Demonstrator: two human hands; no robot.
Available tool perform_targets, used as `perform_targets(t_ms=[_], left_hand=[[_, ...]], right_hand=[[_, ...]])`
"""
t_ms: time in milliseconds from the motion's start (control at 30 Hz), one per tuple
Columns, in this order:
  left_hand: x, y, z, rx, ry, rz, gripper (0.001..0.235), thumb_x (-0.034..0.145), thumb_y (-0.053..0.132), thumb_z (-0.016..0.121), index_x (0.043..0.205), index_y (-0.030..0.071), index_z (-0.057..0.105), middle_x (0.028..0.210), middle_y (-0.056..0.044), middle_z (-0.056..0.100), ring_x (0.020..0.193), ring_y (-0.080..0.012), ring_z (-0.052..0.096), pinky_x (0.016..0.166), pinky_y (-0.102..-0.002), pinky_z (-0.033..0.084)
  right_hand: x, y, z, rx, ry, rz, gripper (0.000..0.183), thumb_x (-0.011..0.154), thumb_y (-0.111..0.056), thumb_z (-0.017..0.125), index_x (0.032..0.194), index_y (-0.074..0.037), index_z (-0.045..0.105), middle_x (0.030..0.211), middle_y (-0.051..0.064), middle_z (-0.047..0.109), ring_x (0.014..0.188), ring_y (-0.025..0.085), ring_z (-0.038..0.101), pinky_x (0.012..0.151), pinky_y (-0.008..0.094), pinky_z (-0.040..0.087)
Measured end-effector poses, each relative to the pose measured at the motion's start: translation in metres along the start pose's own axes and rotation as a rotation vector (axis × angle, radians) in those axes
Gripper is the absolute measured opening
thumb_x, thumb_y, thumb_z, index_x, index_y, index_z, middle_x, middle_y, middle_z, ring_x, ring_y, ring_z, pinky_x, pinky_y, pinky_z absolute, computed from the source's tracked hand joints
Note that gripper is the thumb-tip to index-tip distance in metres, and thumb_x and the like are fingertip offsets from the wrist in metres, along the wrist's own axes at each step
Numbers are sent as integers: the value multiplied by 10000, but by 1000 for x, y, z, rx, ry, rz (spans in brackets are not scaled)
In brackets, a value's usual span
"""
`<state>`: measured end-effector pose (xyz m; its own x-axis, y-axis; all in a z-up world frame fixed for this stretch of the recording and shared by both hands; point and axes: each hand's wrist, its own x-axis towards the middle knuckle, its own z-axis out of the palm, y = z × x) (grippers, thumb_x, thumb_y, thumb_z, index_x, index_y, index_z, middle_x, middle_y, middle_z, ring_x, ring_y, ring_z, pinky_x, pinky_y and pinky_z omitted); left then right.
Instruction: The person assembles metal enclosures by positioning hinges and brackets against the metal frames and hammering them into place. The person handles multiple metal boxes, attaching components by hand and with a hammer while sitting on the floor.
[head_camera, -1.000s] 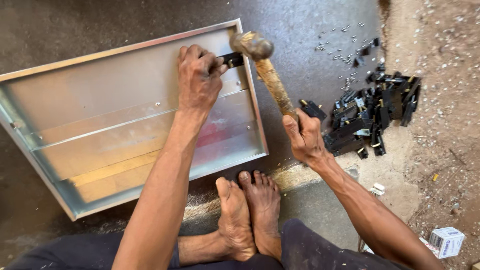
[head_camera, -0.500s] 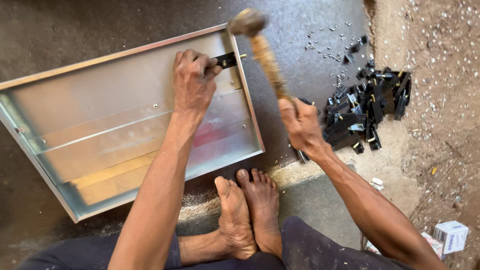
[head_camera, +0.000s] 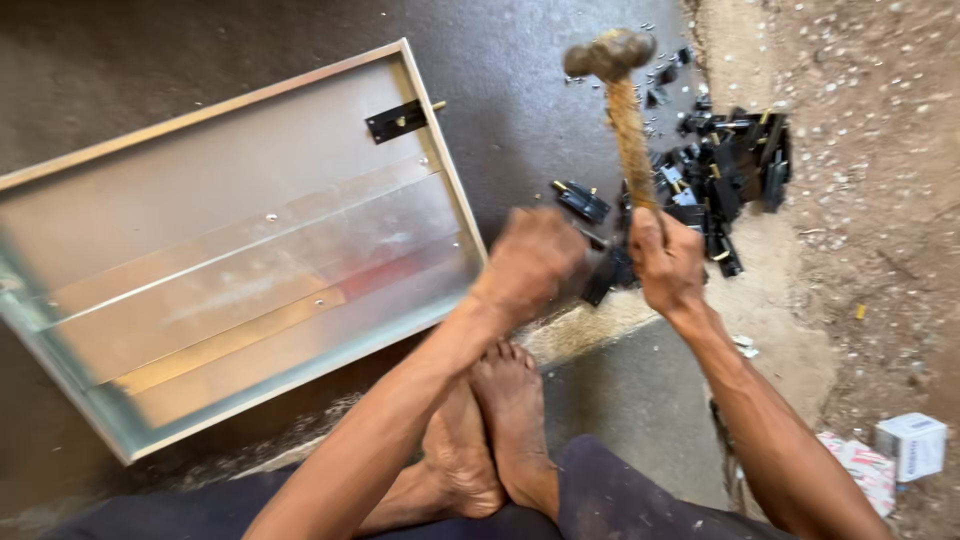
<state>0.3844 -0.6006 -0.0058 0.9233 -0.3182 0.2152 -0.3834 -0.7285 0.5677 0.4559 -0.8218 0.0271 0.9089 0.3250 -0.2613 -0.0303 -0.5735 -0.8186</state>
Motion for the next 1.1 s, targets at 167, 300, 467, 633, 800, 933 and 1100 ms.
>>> perform_targets(t_ms=[167, 300, 467, 633, 800, 933, 1100], left_hand=[[-6, -84, -92, -450, 529, -502, 266, 895, 40, 695, 1153, 64, 636, 830, -56, 710, 655, -121, 664, 551, -286, 534], [-3, -142, -117, -667, 691, -530, 105, 963, -10, 712, 1055, 28, 744, 836, -40, 699, 701, -112, 619, 606, -283, 505], [-3, -163, -101, -484, 654, -306, 130, 1009, -7, 720, 1121, 58, 731, 955, -58, 750, 846, -142, 704, 735, -287, 588], [-5, -162, -97, -388, 567, -324, 197, 1009, -21, 659, 1189, 56, 680, 1081, -125, 776, 992, -192, 779, 760, -329, 594], [-6, -157, -99, -358, 538, -300, 235, 994, -7, 666, 1214, 77, 673, 1056, -114, 779, 924, -226, 785, 742, -332, 625], [-10, -161, -87, -307, 571, -251, 267, 970, -35, 663, 1213, 76, 666, 1082, -132, 766, 967, -257, 777, 794, -352, 632], [-15, -166, -80, -164, 506, -400, 173, 1006, -5, 689, 1147, 94, 704, 1003, -144, 762, 890, -315, 745, 729, -411, 582]], right_hand=[[-13, 11, -4, -77, -24, -6, 547, 1047, -573, 420, 717, -142, 484, 553, -43, 474, 411, 66, 420, 329, 255, 354], [-17, 4, 13, -55, -72, 29, 555, 1040, -576, 431, 703, -138, 488, 561, -40, 467, 430, 66, 415, 342, 248, 349], [-27, -1, 32, -27, -159, 141, 557, 1018, -583, 453, 694, -132, 503, 557, -33, 452, 437, 76, 391, 349, 265, 320], [-16, -15, 38, -126, -191, 109, 551, 1022, -559, 404, 674, -147, 516, 552, -45, 499, 414, 70, 440, 306, 266, 370], [9, -76, 16, 108, -26, -345, 561, 1075, -561, 380, 693, -168, 494, 524, -41, 462, 379, 58, 424, 325, 273, 338], [23, -97, 43, 316, 148, -699, 560, 1113, -509, 399, 651, -201, 466, 515, -58, 443, 391, 43, 391, 332, 252, 310], [10, -119, 42, -261, -154, -192, 548, 1064, -573, 414, 809, -106, 547, 552, -34, 482, 447, 75, 439, 359, 281, 355]])
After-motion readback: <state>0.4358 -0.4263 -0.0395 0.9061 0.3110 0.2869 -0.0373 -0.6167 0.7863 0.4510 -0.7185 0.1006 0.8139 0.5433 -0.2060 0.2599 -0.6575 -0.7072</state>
